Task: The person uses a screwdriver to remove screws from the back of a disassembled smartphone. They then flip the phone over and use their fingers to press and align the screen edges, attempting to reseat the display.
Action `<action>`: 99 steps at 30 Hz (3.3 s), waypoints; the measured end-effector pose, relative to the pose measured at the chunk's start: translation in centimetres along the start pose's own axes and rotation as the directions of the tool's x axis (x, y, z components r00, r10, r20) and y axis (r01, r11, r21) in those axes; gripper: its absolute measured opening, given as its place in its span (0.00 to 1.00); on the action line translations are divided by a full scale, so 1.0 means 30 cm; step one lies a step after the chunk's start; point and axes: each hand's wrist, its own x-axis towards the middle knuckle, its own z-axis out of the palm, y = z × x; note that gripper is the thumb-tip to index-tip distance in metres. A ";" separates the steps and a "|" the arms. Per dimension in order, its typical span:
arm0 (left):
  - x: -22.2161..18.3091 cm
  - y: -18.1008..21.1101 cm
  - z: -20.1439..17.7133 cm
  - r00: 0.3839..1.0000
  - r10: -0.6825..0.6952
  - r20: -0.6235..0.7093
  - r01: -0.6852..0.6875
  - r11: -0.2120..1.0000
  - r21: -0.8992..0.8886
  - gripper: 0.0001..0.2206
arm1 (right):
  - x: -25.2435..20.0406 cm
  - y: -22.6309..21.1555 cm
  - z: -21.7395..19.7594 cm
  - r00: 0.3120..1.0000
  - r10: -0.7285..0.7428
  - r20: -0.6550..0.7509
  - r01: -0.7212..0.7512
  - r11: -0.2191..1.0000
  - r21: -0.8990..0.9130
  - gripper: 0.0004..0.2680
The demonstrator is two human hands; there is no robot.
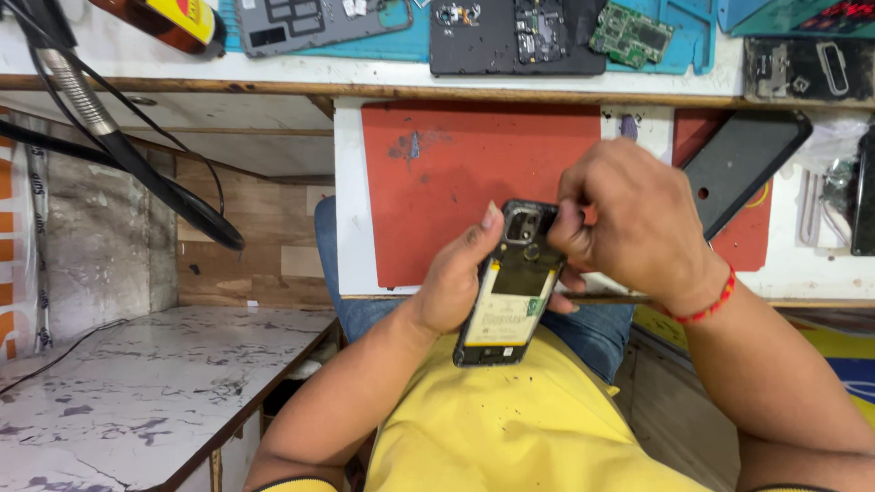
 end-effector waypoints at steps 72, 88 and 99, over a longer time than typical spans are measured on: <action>-0.107 0.066 -0.040 0.874 0.457 0.164 -0.139 -0.088 0.986 0.24 | -0.055 0.025 0.012 0.996 -0.046 0.077 0.050 0.997 -0.058 0.10; -0.091 0.098 0.062 0.870 0.460 0.179 -0.086 -0.217 0.972 0.25 | -0.014 -0.099 0.007 0.982 -0.177 0.062 0.175 0.984 0.031 0.09; -0.093 0.132 0.210 0.893 0.435 0.112 0.115 -0.463 0.879 0.22 | -0.018 -0.071 0.001 0.987 -0.161 0.021 0.150 0.954 0.259 0.10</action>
